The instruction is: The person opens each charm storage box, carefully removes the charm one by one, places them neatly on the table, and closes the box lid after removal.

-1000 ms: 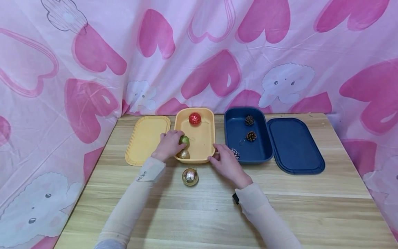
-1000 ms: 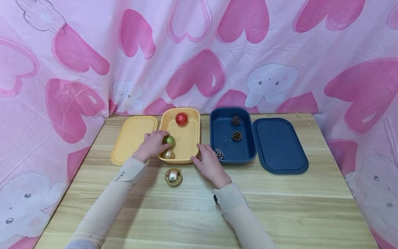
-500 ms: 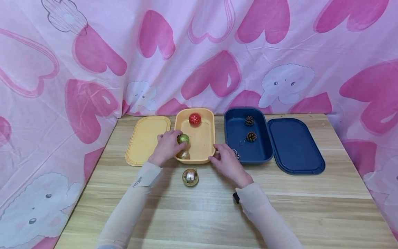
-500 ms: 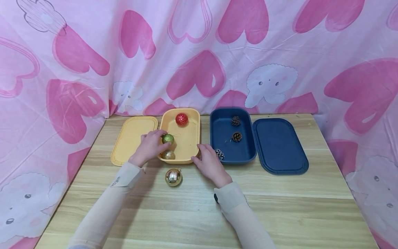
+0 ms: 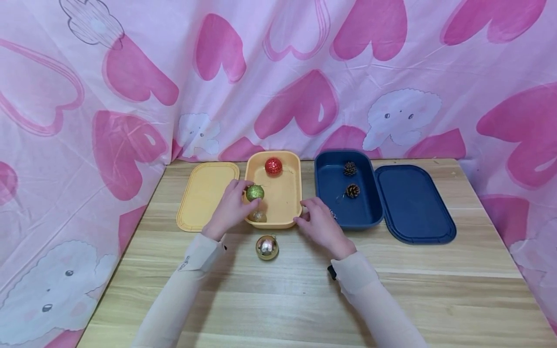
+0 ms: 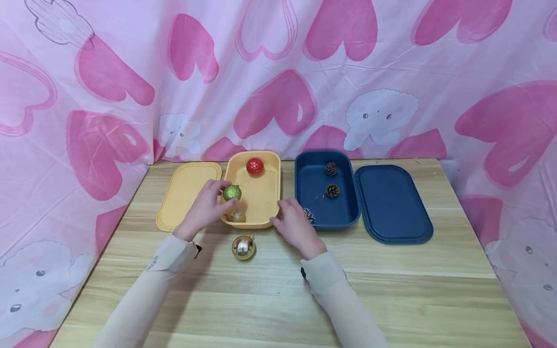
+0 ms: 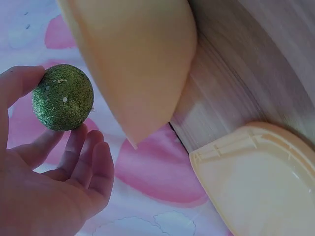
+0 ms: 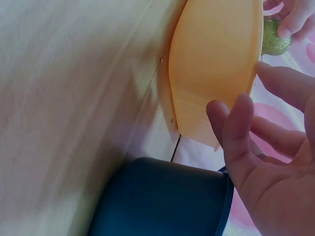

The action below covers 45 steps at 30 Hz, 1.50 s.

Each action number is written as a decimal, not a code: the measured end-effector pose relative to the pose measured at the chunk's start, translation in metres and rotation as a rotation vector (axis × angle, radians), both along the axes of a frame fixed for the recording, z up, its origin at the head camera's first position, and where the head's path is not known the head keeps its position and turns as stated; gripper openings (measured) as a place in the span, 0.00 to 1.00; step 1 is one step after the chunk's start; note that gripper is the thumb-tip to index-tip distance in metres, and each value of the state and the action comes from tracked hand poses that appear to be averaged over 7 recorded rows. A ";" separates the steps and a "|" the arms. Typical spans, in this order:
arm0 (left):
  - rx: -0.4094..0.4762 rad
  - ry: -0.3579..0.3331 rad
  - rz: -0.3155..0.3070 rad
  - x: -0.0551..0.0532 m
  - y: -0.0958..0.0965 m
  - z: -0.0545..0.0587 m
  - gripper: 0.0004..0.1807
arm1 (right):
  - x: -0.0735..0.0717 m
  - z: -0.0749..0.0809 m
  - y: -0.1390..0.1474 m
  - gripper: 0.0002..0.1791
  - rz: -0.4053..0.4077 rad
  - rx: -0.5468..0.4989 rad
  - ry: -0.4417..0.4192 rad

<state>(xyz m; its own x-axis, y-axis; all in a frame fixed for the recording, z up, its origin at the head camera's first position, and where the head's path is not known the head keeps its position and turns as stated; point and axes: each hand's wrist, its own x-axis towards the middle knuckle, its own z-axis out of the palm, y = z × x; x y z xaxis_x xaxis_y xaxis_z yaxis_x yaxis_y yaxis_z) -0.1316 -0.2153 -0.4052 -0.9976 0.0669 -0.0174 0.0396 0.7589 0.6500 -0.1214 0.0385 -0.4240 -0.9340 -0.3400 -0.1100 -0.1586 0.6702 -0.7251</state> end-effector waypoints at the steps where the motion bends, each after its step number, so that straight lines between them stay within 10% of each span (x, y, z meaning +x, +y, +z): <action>1: 0.010 0.001 0.002 0.002 0.000 0.000 0.27 | 0.000 0.001 0.000 0.27 0.001 0.008 0.008; 17: 0.195 -0.033 -0.010 0.029 0.013 0.008 0.27 | -0.006 -0.002 0.004 0.21 0.043 0.128 0.277; 27: 0.198 -0.048 -0.074 0.055 0.028 0.008 0.24 | -0.011 -0.009 0.010 0.24 0.103 0.128 0.286; 45: -0.163 0.239 -0.188 0.101 0.078 -0.004 0.26 | -0.019 -0.008 0.015 0.25 0.200 0.172 0.244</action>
<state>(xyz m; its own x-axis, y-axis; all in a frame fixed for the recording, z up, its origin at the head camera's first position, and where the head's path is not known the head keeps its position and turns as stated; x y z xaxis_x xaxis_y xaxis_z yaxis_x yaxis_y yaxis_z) -0.0303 -0.1375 -0.4093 -0.9453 0.2655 0.1894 0.3249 0.8171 0.4762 -0.1400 0.0534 -0.4321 -0.8567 -0.5146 0.0365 -0.4535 0.7174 -0.5289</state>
